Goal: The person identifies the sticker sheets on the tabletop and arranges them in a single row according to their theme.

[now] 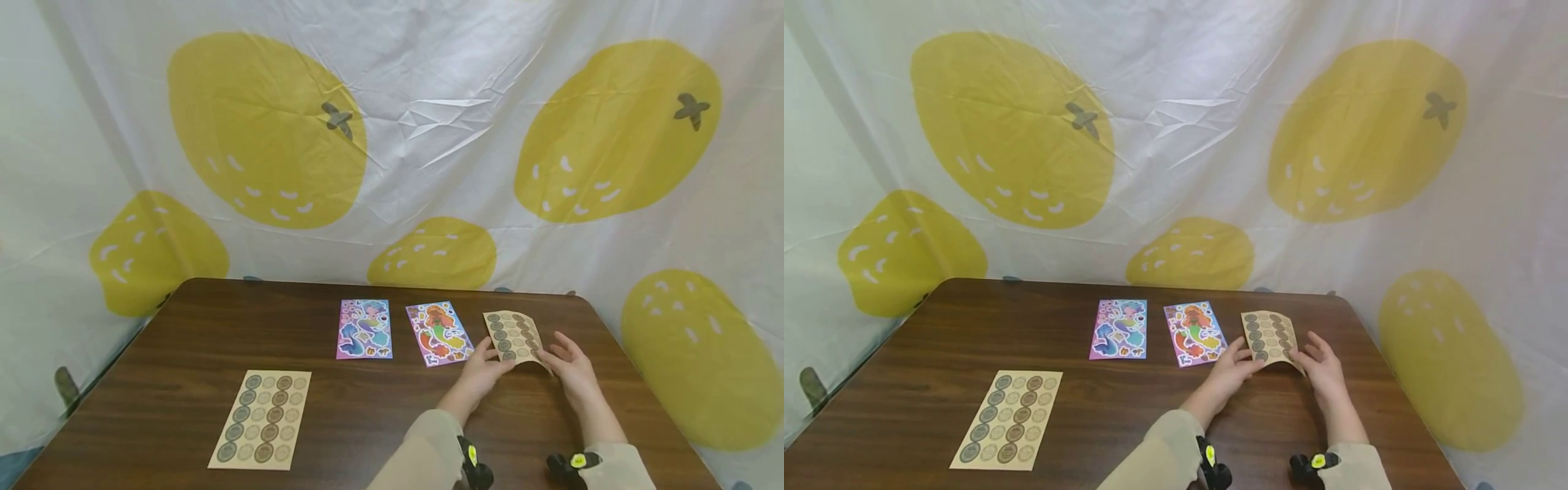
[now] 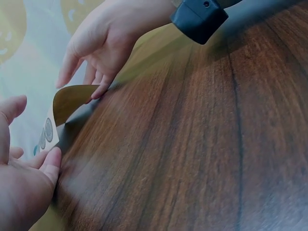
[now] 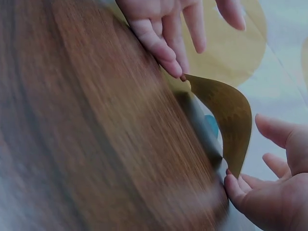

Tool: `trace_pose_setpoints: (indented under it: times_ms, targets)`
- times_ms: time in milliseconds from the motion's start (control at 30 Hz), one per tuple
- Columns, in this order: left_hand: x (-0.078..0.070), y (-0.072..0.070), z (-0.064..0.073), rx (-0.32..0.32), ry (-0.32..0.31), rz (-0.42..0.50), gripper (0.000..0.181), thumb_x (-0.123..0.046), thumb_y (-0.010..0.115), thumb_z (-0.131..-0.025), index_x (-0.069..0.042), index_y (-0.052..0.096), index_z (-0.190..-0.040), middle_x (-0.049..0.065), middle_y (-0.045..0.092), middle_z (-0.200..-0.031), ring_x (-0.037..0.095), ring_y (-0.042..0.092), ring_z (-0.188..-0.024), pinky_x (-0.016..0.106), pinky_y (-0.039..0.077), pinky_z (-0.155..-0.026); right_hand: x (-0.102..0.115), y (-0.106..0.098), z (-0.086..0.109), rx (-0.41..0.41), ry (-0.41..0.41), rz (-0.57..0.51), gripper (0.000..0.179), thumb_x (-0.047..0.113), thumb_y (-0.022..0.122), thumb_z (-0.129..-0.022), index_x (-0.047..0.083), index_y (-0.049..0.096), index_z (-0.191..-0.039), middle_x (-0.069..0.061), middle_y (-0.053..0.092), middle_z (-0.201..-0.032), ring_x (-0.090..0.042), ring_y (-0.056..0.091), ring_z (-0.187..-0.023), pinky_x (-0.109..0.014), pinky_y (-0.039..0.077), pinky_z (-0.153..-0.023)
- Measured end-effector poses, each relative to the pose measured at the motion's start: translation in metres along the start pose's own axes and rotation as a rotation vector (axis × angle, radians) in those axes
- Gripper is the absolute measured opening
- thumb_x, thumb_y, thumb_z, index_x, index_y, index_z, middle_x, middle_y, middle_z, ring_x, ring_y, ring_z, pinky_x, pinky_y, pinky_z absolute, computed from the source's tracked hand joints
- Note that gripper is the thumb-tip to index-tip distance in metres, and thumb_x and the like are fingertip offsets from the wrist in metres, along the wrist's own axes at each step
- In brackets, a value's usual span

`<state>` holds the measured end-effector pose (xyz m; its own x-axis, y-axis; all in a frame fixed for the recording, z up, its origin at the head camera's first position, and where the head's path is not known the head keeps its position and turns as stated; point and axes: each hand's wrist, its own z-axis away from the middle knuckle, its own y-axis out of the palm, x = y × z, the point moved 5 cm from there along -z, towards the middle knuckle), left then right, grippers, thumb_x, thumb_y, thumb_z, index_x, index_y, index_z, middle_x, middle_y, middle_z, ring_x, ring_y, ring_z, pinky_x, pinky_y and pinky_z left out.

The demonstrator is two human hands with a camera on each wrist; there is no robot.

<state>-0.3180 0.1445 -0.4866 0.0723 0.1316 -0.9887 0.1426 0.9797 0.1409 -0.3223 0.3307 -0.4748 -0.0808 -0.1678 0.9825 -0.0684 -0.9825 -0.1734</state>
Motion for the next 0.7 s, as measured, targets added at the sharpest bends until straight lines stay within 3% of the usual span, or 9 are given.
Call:
trace_pose_setpoints:
  times_ms: [200,567,700]
  targets:
    - [-0.002,0.001,0.002,-0.031,0.043,-0.016,0.067,-0.009,0.071,-0.085,0.003,0.039,-0.142,0.016,0.058,-0.123,0.024,0.057,-0.101,0.040,0.050,-0.087,-0.001,0.001,0.004,-0.065,0.026,-0.006,0.083,0.011,0.063,-0.092,0.008,0.008,-0.154,-0.027,0.012,-0.154,-0.038,0.024,-0.138,-0.017,0.036,-0.092]
    - [-0.001,-0.001,0.003,-0.075,0.082,-0.053,0.068,-0.005,0.073,-0.082,0.003,0.041,-0.141,0.012,0.059,-0.117,0.018,0.058,-0.091,0.032,0.052,-0.076,0.000,0.004,0.010,-0.153,0.015,-0.053,0.085,-0.003,0.066,-0.086,0.006,0.014,-0.153,-0.029,0.015,-0.152,-0.040,0.033,-0.130,-0.008,0.042,-0.075]
    - [-0.001,-0.002,0.004,-0.090,0.103,-0.097,0.068,-0.004,0.074,-0.080,0.004,0.042,-0.140,0.012,0.059,-0.115,0.017,0.059,-0.088,0.029,0.053,-0.073,0.001,0.005,0.011,-0.172,0.009,-0.051,0.085,-0.003,0.066,-0.086,0.007,0.015,-0.153,-0.030,0.022,-0.150,-0.025,0.045,-0.116,-0.010,0.045,-0.075]
